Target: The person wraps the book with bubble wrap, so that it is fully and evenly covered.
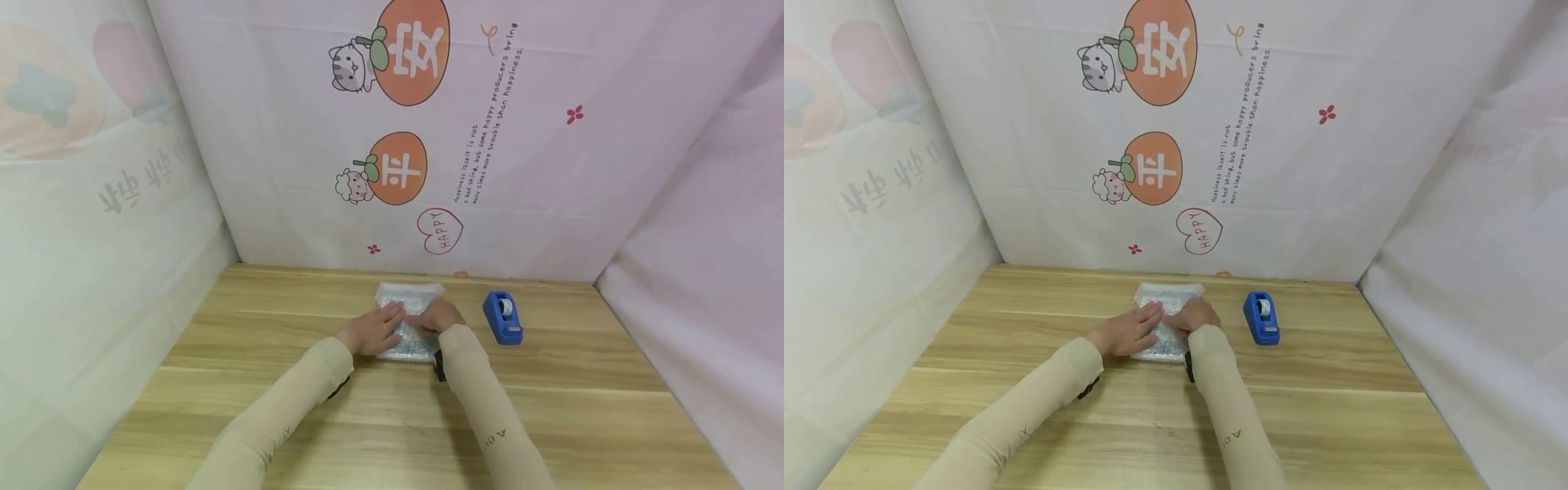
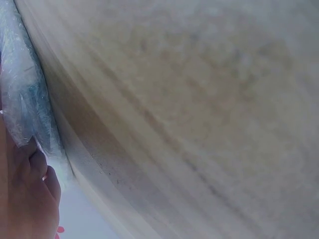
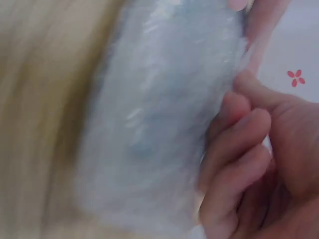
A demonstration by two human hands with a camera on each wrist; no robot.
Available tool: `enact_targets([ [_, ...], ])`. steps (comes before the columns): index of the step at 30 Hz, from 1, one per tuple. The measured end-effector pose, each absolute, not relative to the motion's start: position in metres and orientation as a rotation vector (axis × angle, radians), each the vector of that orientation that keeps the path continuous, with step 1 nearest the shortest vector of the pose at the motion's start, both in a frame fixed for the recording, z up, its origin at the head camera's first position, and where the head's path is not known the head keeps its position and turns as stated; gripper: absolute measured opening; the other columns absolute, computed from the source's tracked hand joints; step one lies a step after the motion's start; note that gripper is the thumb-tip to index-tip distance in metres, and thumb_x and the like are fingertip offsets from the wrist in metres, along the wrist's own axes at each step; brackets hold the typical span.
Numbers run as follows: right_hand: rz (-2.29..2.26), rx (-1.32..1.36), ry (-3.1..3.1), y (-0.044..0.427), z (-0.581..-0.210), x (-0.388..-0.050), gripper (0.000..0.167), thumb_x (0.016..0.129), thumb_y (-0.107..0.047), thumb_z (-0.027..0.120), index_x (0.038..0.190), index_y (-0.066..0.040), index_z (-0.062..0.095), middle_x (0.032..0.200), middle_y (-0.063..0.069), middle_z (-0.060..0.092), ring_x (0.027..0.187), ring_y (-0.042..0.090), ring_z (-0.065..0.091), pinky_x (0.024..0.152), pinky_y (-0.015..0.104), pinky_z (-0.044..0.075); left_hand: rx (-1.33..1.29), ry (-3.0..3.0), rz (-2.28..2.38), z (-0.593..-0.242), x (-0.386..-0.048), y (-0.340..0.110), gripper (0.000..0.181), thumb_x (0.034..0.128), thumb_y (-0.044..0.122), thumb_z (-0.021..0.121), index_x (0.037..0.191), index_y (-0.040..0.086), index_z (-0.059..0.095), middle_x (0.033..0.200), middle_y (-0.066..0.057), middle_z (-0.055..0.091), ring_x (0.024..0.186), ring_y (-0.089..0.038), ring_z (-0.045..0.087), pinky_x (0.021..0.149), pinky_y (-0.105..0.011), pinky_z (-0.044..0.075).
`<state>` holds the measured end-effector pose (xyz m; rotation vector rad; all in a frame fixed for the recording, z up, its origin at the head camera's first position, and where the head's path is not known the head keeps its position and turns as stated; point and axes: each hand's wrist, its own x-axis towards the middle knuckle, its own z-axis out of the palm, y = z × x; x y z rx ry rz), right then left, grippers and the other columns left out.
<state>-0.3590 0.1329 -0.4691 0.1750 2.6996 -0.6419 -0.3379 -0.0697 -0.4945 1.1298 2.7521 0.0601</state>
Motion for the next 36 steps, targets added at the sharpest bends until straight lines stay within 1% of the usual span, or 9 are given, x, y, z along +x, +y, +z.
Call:
enact_targets([
  [6, -0.548, 0.159, 2.786, 0.14, -0.484, -0.36, 0.066, 0.086, -0.076, 0.072, 0.065, -0.013, 0.068, 0.054, 0.0, 0.062, 0.051, 0.012, 0.049, 0.053, 0.027, 0.041, 1.118, 2.74, 0.107, -0.493, -0.336, -0.07, 0.068, 0.1152, 0.041, 0.035, 0.168, 0.002, 0.02, 0.179, -0.014, 0.016, 0.166, -0.031, 0.016, 0.135, -0.046, 0.022],
  [9, -0.521, 0.129, 2.835, 0.143, -0.488, -0.358, 0.07, 0.083, -0.077, 0.073, 0.093, -0.009, 0.078, 0.082, 0.008, 0.078, 0.066, 0.016, 0.06, 0.062, 0.032, 0.048, 1.13, 2.738, 0.113, -0.492, -0.336, -0.069, 0.067, 0.1151, 0.04, 0.036, 0.168, 0.001, 0.021, 0.178, -0.015, 0.017, 0.166, -0.032, 0.017, 0.135, -0.048, 0.023],
  [11, -0.504, 0.11, 2.859, 0.145, -0.49, -0.357, 0.071, 0.081, -0.077, 0.074, 0.101, -0.009, 0.08, 0.095, 0.009, 0.08, 0.074, 0.018, 0.063, 0.065, 0.034, 0.05, 1.137, 2.742, 0.111, -0.492, -0.336, -0.069, 0.067, 0.1151, 0.04, 0.036, 0.167, 0.0, 0.022, 0.178, -0.016, 0.018, 0.166, -0.032, 0.018, 0.134, -0.048, 0.024],
  [13, -0.497, 0.076, 2.873, 0.147, -0.491, -0.356, 0.067, 0.08, -0.077, 0.076, 0.095, -0.012, 0.08, 0.093, 0.006, 0.078, 0.075, 0.017, 0.061, 0.064, 0.033, 0.05, 1.139, 2.745, 0.105, -0.491, -0.336, -0.068, 0.067, 0.1153, 0.039, 0.036, 0.167, 0.0, 0.022, 0.178, -0.016, 0.018, 0.166, -0.032, 0.018, 0.134, -0.048, 0.024],
  [16, -0.53, 0.014, 2.882, 0.149, -0.492, -0.354, 0.06, 0.078, -0.075, 0.08, 0.07, -0.016, 0.07, 0.07, -0.002, 0.066, 0.065, 0.014, 0.054, 0.057, 0.03, 0.044, 1.136, 2.75, 0.093, -0.49, -0.335, -0.068, 0.066, 0.1153, 0.039, 0.036, 0.167, 0.0, 0.022, 0.178, -0.016, 0.018, 0.166, -0.032, 0.018, 0.134, -0.047, 0.024],
  [19, -0.567, -0.069, 2.885, 0.152, -0.492, -0.351, 0.059, 0.076, -0.071, 0.084, 0.062, -0.018, 0.063, 0.059, -0.007, 0.056, 0.058, 0.011, 0.049, 0.052, 0.028, 0.039, 1.142, 2.751, 0.095, -0.49, -0.336, -0.067, 0.066, 0.115, 0.039, 0.037, 0.167, -0.001, 0.023, 0.177, -0.017, 0.019, 0.166, -0.032, 0.019, 0.134, -0.048, 0.025],
  [26, -0.499, -0.254, 2.834, 0.157, -0.484, -0.339, 0.049, 0.074, -0.062, 0.09, 0.08, -0.019, 0.067, 0.077, -0.005, 0.069, 0.069, 0.015, 0.06, 0.059, 0.031, 0.047, 1.132, 2.741, 0.12, -0.491, -0.338, -0.065, 0.067, 0.1143, 0.039, 0.038, 0.167, 0.0, 0.023, 0.178, -0.016, 0.019, 0.166, -0.032, 0.018, 0.135, -0.047, 0.024],
  [33, -0.496, -0.456, 2.686, 0.165, -0.468, -0.327, 0.051, 0.067, -0.041, 0.101, 0.095, -0.019, 0.065, 0.094, -0.001, 0.066, 0.082, 0.017, 0.06, 0.07, 0.032, 0.051, 1.137, 2.729, 0.131, -0.492, -0.338, -0.066, 0.067, 0.1144, 0.039, 0.037, 0.167, 0.0, 0.022, 0.178, -0.016, 0.017, 0.166, -0.032, 0.017, 0.135, -0.046, 0.023],
  [36, -0.556, -0.572, 2.618, 0.171, -0.458, -0.321, 0.047, 0.07, -0.032, 0.101, 0.101, -0.017, 0.069, 0.1, 0.0, 0.067, 0.089, 0.016, 0.062, 0.078, 0.034, 0.056, 1.13, 2.734, 0.142, -0.491, -0.338, -0.068, 0.067, 0.1146, 0.038, 0.037, 0.167, -0.001, 0.022, 0.178, -0.016, 0.017, 0.166, -0.032, 0.017, 0.135, -0.046, 0.022],
])
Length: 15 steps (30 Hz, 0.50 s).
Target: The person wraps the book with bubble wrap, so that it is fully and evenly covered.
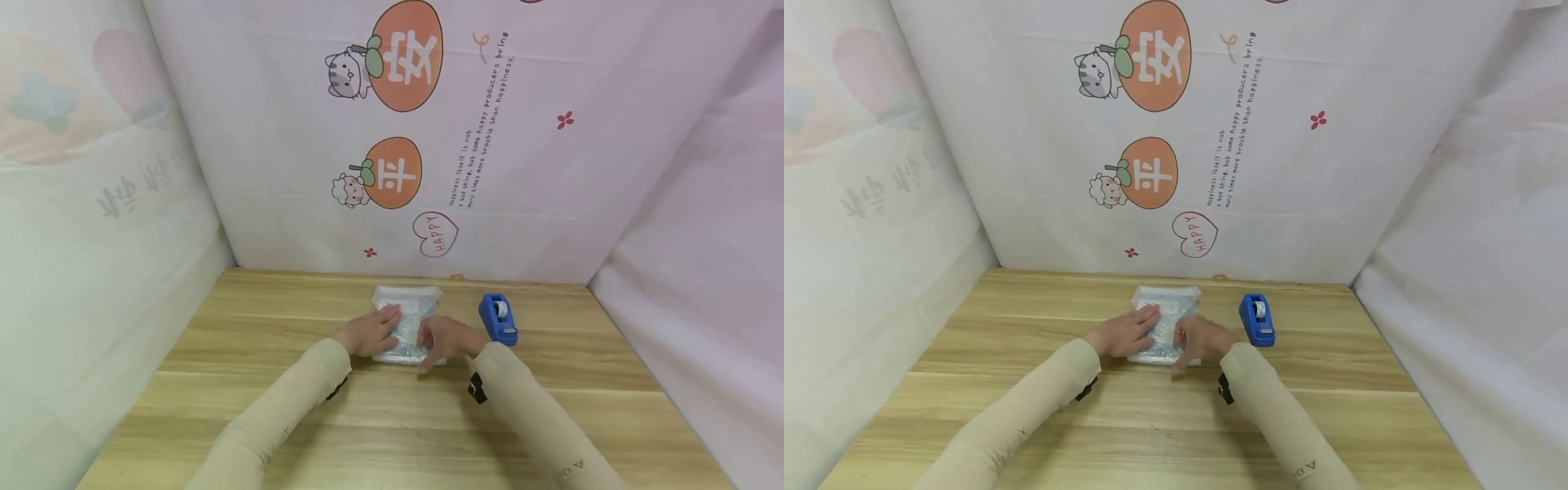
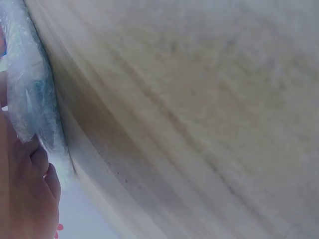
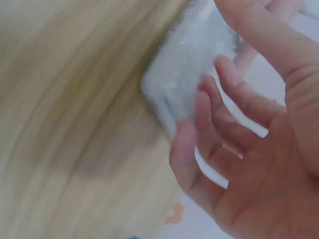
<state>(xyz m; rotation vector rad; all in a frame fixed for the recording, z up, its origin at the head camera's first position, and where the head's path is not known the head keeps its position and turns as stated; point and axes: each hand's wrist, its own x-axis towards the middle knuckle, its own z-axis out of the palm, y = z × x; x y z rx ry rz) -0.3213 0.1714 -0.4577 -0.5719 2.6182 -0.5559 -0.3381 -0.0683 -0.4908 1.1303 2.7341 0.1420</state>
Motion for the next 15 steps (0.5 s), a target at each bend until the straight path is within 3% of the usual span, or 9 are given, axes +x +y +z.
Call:
enact_targets([
  [8, -0.61, -0.759, 2.64, 0.194, -0.433, -0.31, 0.031, 0.09, -0.026, 0.085, 0.111, -0.006, 0.073, 0.112, 0.006, 0.074, 0.105, 0.021, 0.068, 0.094, 0.042, 0.06, 1.106, 2.718, 0.238, -0.487, -0.339, -0.075, 0.07, 0.113, 0.038, 0.043, 0.167, -0.001, 0.022, 0.177, -0.017, 0.017, 0.166, -0.034, 0.016, 0.136, -0.047, 0.019],
  [15, -0.505, -0.738, 2.753, 0.211, -0.423, -0.302, 0.044, 0.098, -0.022, 0.076, 0.13, 0.006, 0.067, 0.132, 0.022, 0.07, 0.125, 0.041, 0.066, 0.106, 0.054, 0.057, 1.025, 2.668, 0.436, -0.469, -0.333, -0.079, 0.071, 0.112, 0.034, 0.048, 0.168, 0.001, 0.019, 0.178, -0.017, 0.014, 0.167, -0.034, 0.012, 0.136, -0.048, 0.015],
])
